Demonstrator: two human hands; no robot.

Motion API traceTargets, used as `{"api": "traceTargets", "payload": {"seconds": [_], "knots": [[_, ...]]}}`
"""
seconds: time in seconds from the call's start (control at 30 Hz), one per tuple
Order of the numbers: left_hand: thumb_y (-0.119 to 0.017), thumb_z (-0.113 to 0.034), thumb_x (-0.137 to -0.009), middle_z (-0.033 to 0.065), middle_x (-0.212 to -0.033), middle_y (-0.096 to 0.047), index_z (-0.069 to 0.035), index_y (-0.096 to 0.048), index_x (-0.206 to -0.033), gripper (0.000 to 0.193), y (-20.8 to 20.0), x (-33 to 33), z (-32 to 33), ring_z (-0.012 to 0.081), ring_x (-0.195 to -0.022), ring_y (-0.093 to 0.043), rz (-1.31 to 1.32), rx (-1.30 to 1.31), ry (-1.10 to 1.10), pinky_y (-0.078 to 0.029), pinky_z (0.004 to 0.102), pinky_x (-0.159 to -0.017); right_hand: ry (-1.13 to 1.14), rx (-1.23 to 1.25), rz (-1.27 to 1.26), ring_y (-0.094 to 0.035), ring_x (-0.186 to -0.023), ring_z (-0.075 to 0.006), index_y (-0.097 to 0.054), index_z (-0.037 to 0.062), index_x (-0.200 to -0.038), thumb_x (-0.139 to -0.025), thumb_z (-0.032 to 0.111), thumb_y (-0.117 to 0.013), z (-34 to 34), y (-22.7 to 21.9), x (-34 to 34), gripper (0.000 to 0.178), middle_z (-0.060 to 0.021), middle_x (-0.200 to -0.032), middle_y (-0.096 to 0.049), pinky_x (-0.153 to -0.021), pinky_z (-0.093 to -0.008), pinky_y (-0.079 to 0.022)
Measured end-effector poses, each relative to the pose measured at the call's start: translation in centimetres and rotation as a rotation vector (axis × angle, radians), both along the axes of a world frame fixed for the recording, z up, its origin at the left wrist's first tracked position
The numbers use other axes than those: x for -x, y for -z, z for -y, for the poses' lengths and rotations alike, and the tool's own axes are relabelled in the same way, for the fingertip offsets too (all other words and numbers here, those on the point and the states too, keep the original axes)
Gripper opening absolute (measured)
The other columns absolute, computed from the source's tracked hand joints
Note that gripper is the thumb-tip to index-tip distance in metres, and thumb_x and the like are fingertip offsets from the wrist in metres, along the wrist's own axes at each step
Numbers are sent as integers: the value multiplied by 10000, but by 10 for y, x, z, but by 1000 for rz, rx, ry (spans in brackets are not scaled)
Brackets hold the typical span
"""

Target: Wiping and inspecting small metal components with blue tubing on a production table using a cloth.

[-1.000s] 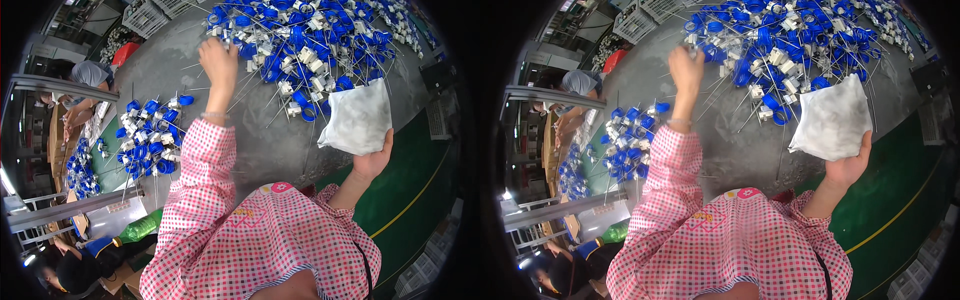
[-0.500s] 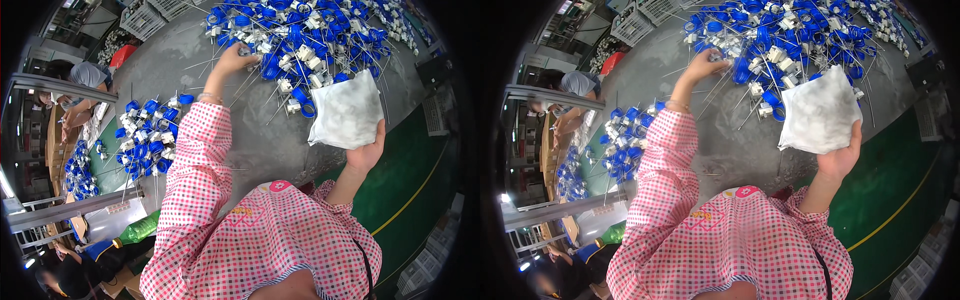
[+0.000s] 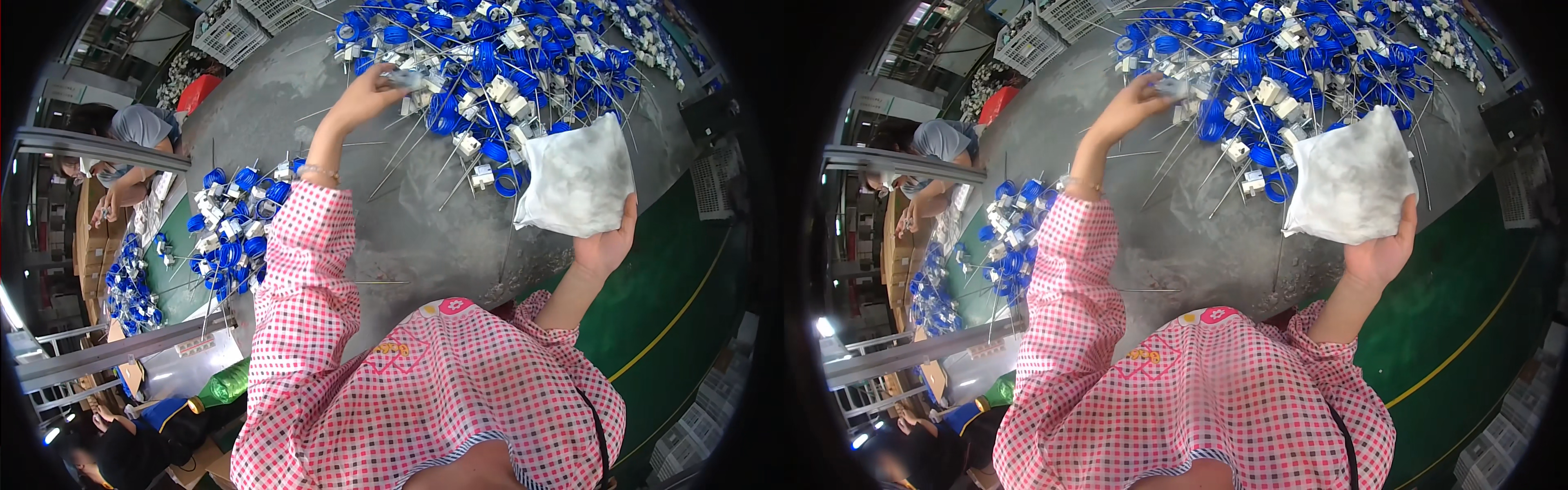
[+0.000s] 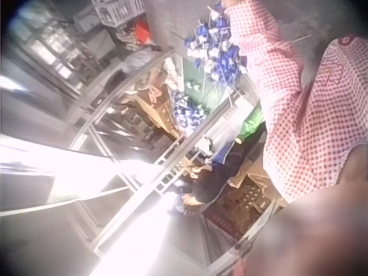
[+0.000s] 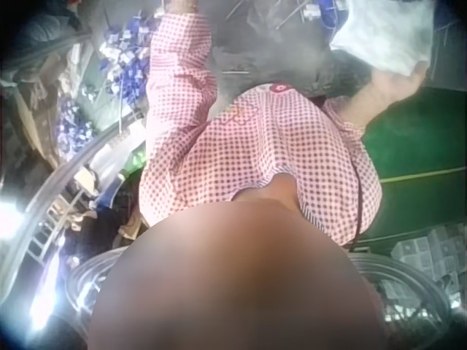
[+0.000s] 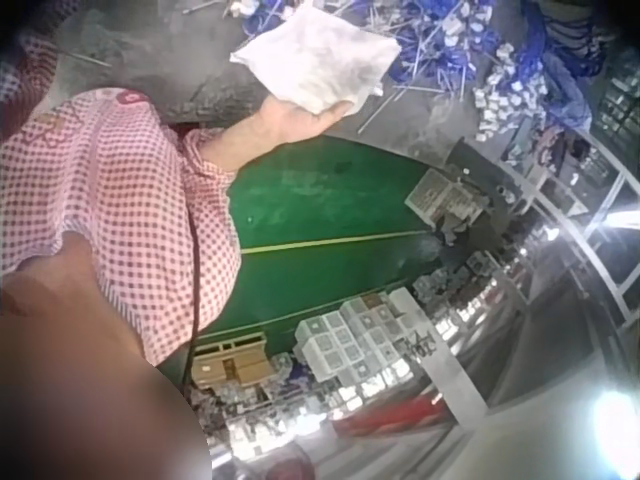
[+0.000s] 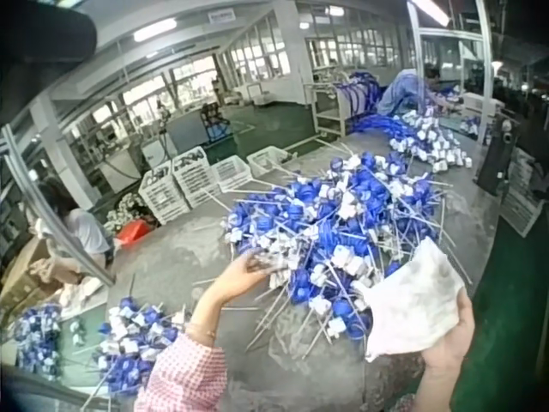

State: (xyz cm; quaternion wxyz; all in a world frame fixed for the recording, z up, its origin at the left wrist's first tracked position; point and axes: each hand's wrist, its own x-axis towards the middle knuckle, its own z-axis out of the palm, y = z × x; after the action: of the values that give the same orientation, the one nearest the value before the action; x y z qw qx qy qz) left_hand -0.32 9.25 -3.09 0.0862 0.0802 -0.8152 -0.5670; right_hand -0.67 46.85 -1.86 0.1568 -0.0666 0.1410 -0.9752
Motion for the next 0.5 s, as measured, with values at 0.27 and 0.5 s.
{"api": "traceTargets", "payload": {"seconds": [0.27,0.5], "knots": [[-556,-120,-658,77,-925,-579,-138,-609,-921,269,16,35,34,282,-911,-483,-36,1041,-122,-396,362,-756,19,-4,30,-349,-1159,-284,-333,-15,-1213,-891,245,-294,1,3,0,416,-142,-1253,-368,-980,-439,-246],[-556,-145,-690,26,-981,-543,-241,-517,-1090,413,27,29,32,240,-1007,-416,164,1583,-42,-331,402,-795,155,-138,147,-335,-1169,-283,-326,-17,-1216,-890,243,-293,1,-4,1,418,-148,-1262,-353,-985,-442,-238]]}}
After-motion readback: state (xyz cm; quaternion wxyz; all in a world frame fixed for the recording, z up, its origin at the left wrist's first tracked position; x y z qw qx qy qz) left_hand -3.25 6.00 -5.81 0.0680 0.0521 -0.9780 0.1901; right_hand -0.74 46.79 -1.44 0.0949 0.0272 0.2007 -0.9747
